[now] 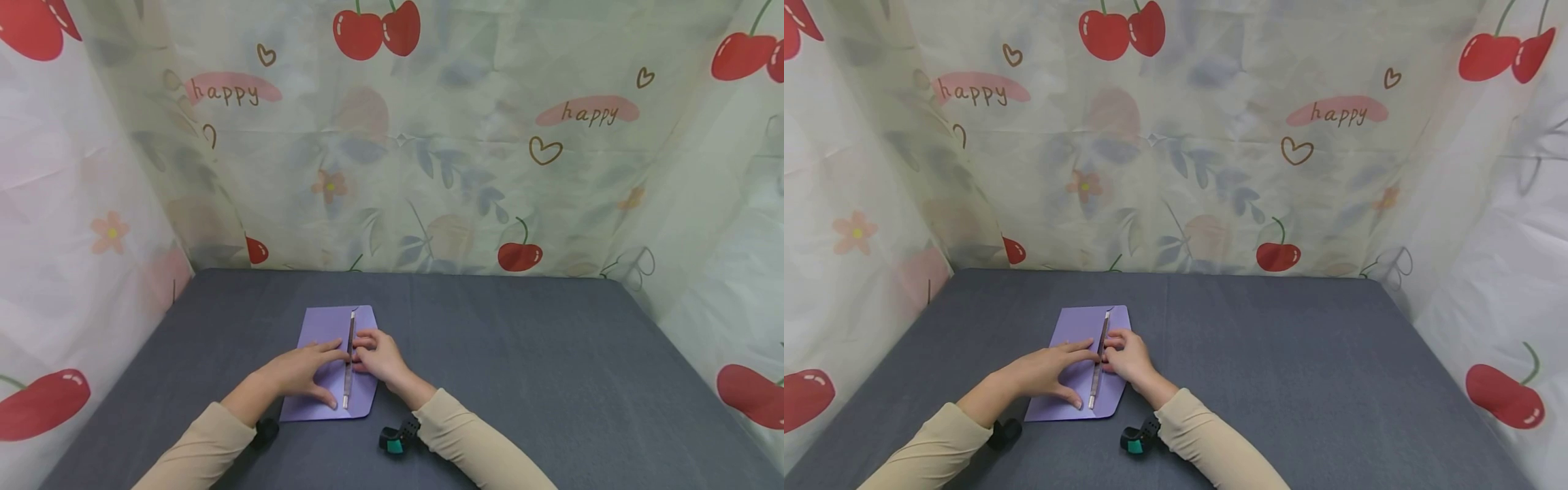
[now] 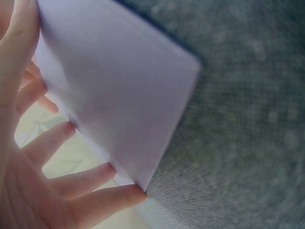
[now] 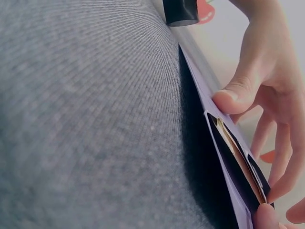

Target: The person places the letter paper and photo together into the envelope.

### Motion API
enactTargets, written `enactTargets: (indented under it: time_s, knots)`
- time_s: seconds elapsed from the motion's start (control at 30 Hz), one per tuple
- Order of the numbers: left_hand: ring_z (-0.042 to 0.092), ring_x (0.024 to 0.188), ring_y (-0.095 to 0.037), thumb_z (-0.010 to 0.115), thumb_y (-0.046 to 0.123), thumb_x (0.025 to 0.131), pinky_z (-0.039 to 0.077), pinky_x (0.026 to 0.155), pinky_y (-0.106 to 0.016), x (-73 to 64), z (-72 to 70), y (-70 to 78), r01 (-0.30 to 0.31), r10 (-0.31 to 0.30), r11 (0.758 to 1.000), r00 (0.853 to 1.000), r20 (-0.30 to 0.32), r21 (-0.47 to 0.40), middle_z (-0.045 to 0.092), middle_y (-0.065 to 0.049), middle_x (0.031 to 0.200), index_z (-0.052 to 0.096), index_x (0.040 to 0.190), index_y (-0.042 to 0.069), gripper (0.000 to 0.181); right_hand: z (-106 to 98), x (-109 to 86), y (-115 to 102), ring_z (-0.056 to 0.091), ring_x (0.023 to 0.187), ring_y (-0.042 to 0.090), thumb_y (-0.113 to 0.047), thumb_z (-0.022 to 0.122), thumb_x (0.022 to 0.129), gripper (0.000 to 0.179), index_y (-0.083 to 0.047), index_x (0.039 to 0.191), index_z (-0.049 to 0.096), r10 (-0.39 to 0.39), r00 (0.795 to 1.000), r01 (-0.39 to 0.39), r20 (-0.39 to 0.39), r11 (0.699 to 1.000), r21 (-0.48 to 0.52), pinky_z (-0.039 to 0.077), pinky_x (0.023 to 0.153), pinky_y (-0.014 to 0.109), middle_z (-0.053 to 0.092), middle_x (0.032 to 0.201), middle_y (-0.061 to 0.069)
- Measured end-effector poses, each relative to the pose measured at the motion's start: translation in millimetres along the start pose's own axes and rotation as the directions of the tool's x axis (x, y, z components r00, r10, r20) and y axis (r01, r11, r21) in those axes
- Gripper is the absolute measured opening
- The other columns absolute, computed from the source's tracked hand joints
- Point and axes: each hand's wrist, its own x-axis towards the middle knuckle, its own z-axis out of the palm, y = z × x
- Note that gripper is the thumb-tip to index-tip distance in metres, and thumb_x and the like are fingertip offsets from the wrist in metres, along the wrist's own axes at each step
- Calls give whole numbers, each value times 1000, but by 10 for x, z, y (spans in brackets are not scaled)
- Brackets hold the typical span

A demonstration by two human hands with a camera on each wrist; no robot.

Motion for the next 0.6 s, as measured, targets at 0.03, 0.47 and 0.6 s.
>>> enactTargets:
  time_s: [0.03,0.47,0.6]
  knots:
    - [38,129,-49,75,52,67,31,105,-60,-1,0,0,1,-1,1000,1000,0,1,37,-21,147,52,128,18,73,1,0,-3,65,84,20,7,45,86,40,14,126,45,1,1000,-1,1,1000,0,58,74,34,58,120,31]
    - [38,128,-51,74,52,68,32,104,-61,0,-1,-11,-6,6,1000,1000,-2,11,36,-22,147,52,129,18,74,14,209,257,62,78,11,6,45,86,41,7,128,46,30,999,-30,21,999,37,58,70,30,60,120,27]
    - [38,127,-53,75,52,68,32,103,-62,-4,-10,-7,-3,3,1000,1000,1,10,36,-22,147,52,129,17,74,15,231,288,61,77,9,7,45,86,42,5,128,46,38,999,-40,28,998,50,58,69,28,61,119,25]
